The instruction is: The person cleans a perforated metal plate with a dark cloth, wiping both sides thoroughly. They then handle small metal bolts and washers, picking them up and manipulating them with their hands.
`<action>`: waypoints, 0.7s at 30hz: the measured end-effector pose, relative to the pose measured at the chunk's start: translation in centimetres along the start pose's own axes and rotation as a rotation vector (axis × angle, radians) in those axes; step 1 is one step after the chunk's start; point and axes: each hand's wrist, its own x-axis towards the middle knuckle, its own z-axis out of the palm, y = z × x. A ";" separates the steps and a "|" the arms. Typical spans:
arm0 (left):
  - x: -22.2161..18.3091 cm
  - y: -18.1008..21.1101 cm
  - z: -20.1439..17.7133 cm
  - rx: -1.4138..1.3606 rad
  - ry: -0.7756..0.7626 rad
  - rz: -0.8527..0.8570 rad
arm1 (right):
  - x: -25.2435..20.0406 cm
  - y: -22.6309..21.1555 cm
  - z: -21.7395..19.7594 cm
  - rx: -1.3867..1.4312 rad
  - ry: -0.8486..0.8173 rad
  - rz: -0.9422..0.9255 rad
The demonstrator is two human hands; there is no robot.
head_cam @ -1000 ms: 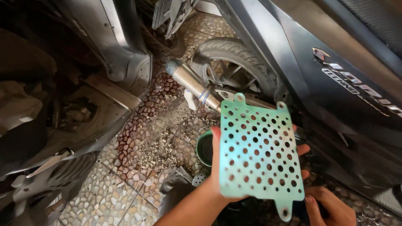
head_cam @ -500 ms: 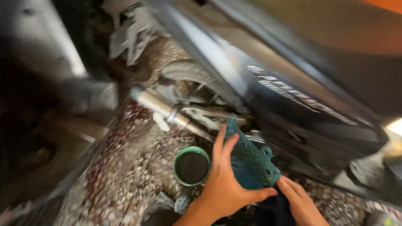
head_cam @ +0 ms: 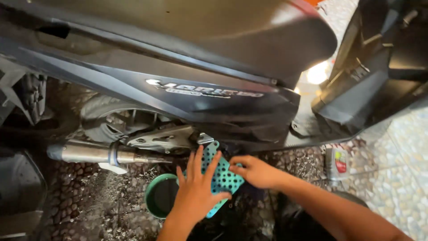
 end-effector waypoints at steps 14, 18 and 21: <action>-4.3 -2.7 -5.3 -0.294 0.221 -0.100 | 9.1 24.7 1.7 -0.263 -0.317 0.164; -5.5 -5.0 -5.6 -0.310 0.391 -0.106 | 11.2 41.4 -1.0 -0.462 -0.323 0.157; -6.1 -5.8 -6.2 -0.320 0.388 -0.146 | 12.4 49.6 -2.5 -0.860 -0.353 0.023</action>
